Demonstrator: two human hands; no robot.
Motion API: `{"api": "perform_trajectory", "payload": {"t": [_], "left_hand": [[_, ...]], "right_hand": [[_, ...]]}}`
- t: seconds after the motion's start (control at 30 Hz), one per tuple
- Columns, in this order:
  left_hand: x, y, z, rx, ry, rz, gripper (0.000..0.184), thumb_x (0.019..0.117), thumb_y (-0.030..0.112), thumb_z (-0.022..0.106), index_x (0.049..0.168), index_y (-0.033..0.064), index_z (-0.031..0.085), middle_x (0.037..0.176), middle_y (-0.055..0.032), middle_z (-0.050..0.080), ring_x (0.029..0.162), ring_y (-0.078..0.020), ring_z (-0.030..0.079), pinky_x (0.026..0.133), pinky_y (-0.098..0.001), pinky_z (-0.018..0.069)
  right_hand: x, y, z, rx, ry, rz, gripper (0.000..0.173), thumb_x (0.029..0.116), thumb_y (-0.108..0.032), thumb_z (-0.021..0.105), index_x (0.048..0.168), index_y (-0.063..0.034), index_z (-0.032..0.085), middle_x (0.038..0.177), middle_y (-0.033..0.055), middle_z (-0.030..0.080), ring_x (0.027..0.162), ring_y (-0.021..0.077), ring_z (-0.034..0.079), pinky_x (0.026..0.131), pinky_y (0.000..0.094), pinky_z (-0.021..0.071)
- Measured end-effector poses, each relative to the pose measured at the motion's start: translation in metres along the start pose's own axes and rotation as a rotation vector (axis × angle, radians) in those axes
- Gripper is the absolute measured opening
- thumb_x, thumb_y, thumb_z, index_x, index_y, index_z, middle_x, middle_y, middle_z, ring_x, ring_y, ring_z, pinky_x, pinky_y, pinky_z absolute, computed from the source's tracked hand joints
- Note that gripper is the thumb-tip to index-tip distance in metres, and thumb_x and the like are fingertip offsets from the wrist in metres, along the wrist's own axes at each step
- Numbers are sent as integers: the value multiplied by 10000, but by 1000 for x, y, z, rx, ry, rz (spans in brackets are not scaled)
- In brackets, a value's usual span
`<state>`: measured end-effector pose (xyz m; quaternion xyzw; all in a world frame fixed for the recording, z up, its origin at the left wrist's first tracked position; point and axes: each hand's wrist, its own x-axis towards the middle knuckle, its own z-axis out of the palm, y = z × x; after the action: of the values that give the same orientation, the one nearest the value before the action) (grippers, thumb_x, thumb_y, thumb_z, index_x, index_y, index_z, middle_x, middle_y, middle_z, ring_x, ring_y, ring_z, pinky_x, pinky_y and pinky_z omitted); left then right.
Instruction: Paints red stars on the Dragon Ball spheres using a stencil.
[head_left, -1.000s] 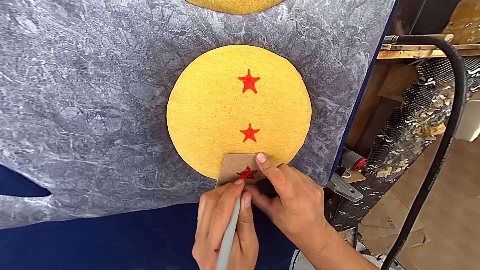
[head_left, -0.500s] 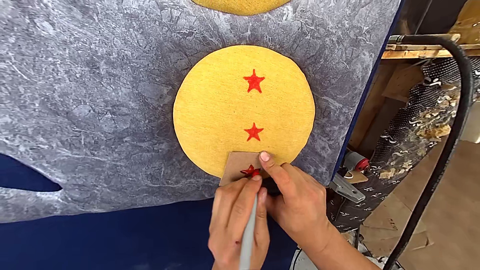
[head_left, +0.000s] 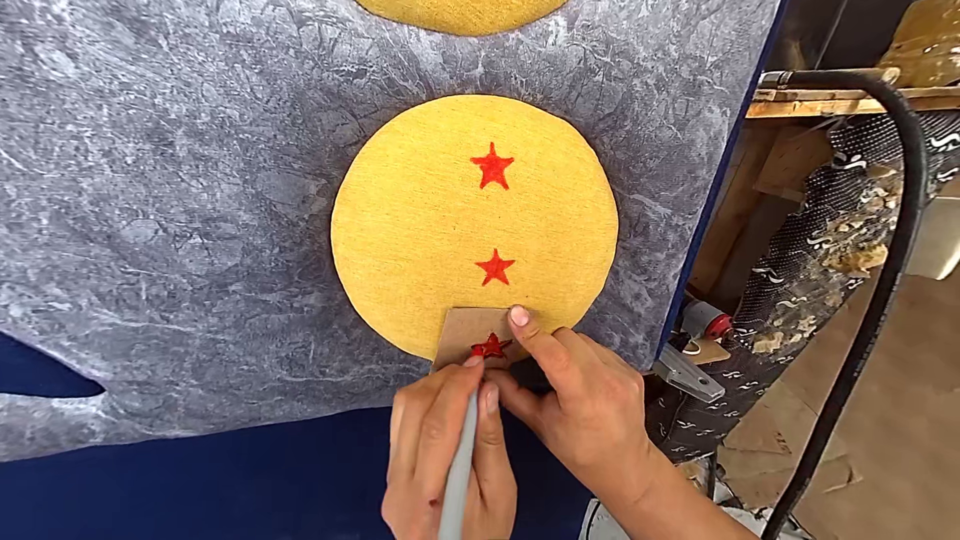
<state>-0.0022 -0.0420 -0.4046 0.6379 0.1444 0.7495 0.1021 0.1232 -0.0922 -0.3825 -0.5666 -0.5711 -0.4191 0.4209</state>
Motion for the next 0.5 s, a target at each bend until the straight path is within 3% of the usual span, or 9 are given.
{"api": "perform_trajectory", "payload": {"t": [0.13, 0.3, 0.5], "left_hand": [[-1, 6, 10, -46, -39, 0, 179, 1008, 224, 658, 1092, 91, 745, 1001, -18, 706, 972, -101, 678, 838, -235, 576], [1, -2, -2, -56, -72, -2, 174, 1008, 217, 659, 1083, 87, 745, 1001, -19, 714, 962, -100, 683, 831, -229, 577], [0, -2, 1, -15, -55, 46, 173, 1004, 209, 663, 1103, 95, 747, 1003, -23, 704, 961, -107, 676, 825, -236, 572]], "right_hand": [[-1, 1, -2, 6, -33, -5, 416, 955, -419, 670, 1335, -249, 689, 690, -20, 531, 590, 125, 533, 500, 274, 420], [1, 1, -2, 7, -25, 1, 455, 910, -468, 736, 1310, -251, 709, 693, -25, 550, 589, 115, 543, 500, 263, 430], [-1, 0, -1, 1, -17, 2, 440, 929, -460, 706, 1316, -251, 703, 689, -24, 531, 582, 120, 527, 497, 267, 416]]}}
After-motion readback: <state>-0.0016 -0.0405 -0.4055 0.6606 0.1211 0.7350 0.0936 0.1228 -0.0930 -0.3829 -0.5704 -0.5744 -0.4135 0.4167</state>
